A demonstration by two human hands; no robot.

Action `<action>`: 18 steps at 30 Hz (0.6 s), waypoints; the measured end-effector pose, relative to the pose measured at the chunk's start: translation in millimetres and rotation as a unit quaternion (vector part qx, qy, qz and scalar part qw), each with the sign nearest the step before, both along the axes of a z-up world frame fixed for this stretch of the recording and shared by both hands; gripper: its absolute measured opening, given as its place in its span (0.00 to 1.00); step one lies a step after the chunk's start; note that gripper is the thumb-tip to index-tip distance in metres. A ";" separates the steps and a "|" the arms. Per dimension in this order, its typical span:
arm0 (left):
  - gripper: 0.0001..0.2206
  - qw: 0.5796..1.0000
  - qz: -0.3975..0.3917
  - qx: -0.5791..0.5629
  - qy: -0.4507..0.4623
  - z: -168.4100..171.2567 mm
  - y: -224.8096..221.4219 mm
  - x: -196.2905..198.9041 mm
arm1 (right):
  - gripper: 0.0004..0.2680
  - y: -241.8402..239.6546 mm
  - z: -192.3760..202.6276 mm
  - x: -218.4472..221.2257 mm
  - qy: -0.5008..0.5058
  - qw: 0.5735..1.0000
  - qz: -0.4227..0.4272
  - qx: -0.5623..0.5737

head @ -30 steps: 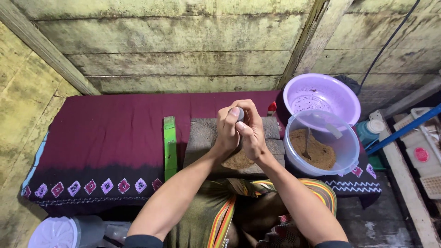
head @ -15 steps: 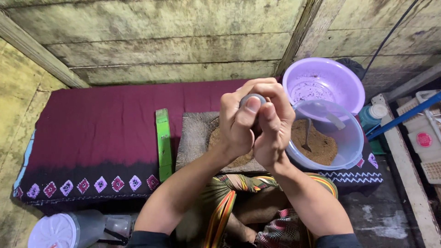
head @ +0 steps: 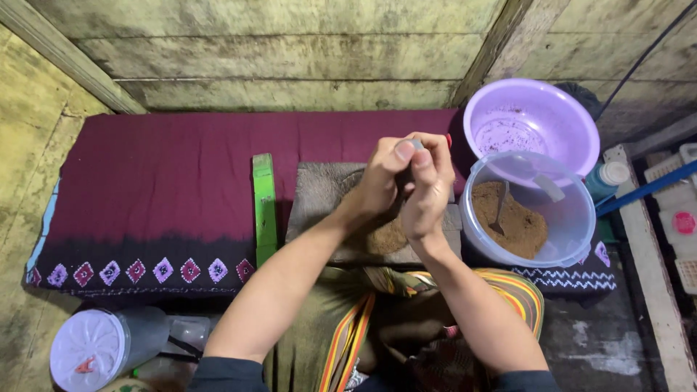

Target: Grinding brown powder in a stone mortar using a manual pestle

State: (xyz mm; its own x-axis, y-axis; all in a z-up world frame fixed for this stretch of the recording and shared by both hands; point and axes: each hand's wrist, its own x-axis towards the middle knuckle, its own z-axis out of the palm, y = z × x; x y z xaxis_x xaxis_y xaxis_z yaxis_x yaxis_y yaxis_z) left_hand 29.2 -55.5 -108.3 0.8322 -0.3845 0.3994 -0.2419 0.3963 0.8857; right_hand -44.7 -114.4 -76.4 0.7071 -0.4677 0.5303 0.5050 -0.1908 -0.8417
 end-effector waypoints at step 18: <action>0.20 1.000 0.002 -0.010 -0.019 12.3 -15.1 -43.4 | 0.17 -14.5 27.0 -3.9 -0.058 0.988 0.142 -0.029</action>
State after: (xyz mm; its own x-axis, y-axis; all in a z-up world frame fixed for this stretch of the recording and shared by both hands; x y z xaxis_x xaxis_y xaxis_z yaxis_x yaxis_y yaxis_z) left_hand -14.2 -70.6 -96.0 0.8180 -0.3724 0.4385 -0.2769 0.4132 0.8675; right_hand -48.5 -128.9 -49.4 0.7381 -0.2254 0.6360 0.6379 -0.0740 -0.7666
